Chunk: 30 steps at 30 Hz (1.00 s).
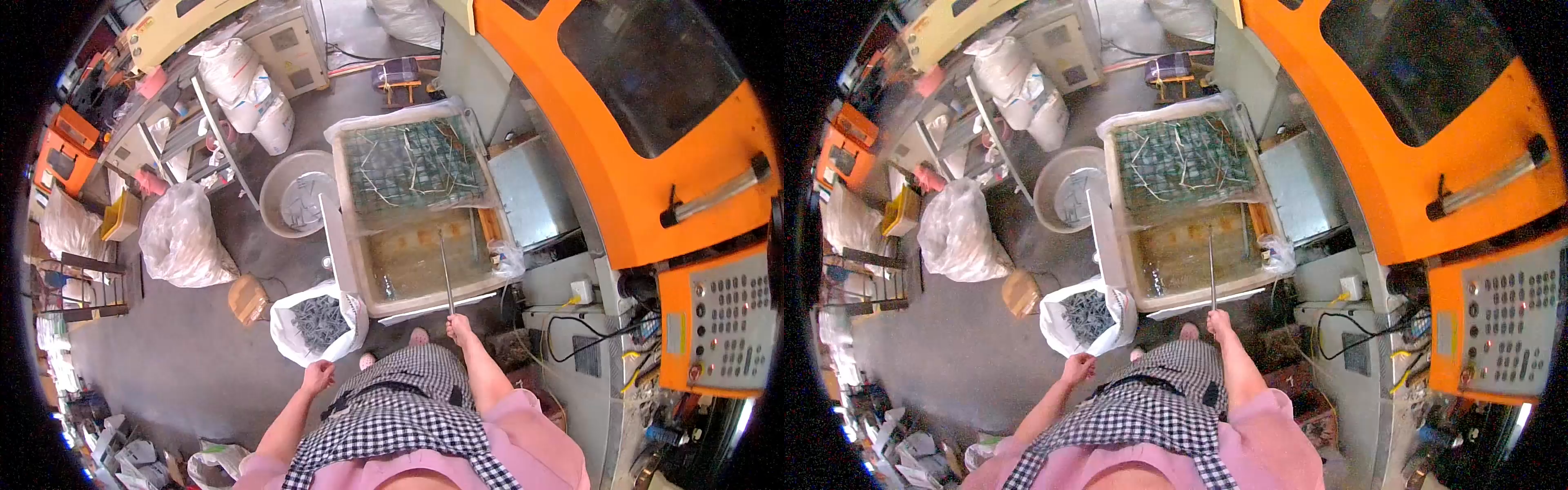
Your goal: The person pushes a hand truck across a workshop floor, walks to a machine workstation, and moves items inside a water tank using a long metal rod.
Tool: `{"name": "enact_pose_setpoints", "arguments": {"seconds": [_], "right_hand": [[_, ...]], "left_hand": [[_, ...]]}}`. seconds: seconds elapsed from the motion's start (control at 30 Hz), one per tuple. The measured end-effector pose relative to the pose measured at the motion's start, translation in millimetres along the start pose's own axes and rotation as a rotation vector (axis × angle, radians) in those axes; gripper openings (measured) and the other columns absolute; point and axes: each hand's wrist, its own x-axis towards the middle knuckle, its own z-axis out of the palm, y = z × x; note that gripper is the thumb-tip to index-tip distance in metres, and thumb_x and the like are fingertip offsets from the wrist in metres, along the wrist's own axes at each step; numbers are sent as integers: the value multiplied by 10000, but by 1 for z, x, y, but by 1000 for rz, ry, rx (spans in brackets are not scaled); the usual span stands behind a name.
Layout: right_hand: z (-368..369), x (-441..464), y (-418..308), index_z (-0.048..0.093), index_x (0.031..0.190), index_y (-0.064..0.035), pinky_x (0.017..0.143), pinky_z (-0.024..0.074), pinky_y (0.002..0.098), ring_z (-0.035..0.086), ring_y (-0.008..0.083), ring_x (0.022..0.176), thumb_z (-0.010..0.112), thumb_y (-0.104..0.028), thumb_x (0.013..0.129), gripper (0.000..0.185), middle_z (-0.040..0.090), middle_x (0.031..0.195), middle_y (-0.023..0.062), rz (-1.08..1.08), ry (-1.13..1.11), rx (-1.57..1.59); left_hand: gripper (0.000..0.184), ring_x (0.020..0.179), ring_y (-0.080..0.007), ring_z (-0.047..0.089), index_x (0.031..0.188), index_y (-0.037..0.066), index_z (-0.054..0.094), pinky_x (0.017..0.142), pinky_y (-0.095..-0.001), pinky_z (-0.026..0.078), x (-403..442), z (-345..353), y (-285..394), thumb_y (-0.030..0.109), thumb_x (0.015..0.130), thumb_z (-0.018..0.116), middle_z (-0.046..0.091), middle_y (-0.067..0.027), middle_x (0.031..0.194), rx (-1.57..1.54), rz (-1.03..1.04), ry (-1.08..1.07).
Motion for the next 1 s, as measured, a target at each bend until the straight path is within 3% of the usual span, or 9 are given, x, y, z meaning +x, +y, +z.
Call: {"name": "enact_pose_setpoints", "arguments": {"seconds": [0.07,0.27,0.43,0.53,0.63,0.7,0.8,0.93,1.0], "right_hand": [[14,-6,13,425,759,-41,291,239,226,348,93,363,433,-88,800,63,440,560,52,-33,22,-16],[52,-61,32,456,699,-55,308,284,199,365,65,381,415,-109,831,149,435,539,12,56,107,-133],[57,-49,80,436,674,-77,312,278,198,348,73,372,423,-128,840,174,421,519,7,48,150,-231],[69,-51,98,424,659,-88,313,273,197,337,77,366,426,-140,843,192,412,508,5,28,180,-264],[79,-61,111,461,619,-46,296,267,254,379,121,349,470,-75,799,183,445,506,53,50,283,-218],[61,-41,130,417,668,-86,292,252,200,336,78,353,414,-175,863,214,410,504,11,-76,46,-607],[80,-80,123,431,682,-77,292,252,200,339,77,357,417,-188,868,217,424,518,18,114,126,-161],[93,-99,128,450,688,-62,303,266,200,349,81,362,435,-200,866,226,443,537,26,27,203,-328],[84,-87,137,467,692,-51,315,282,210,379,90,378,458,-208,861,230,462,551,34,54,126,-317]], "left_hand": [[210,500,-128,569,862,-16,587,449,-260,466,0,-18,-11,180,801,542,586,-74,642,-12,40,33],[180,440,-118,534,843,-15,594,389,-253,440,-12,-73,-86,142,811,514,561,-70,592,-210,102,290],[126,401,-134,510,752,-31,590,336,-241,415,-43,-97,-180,61,768,505,552,-100,587,-395,-186,401],[120,497,-168,548,716,19,601,418,-288,439,-51,-98,-255,104,718,517,579,-95,636,-374,-315,381],[115,593,-202,585,679,68,611,500,-335,463,-32,-93,-356,148,667,528,606,-91,685,379,32,258],[113,657,-224,610,654,101,618,555,-367,479,-11,-87,-397,177,634,536,624,-88,718,783,287,241],[130,702,-239,604,669,122,612,591,-383,467,4,-77,-389,229,618,557,622,-74,750,910,285,158],[120,602,-229,597,695,70,587,516,-354,478,-62,-98,-257,182,653,592,605,-82,686,737,588,221],[108,554,-210,581,694,41,572,466,-325,472,-75,-97,-210,147,681,589,579,-82,641,176,231,245]]}}
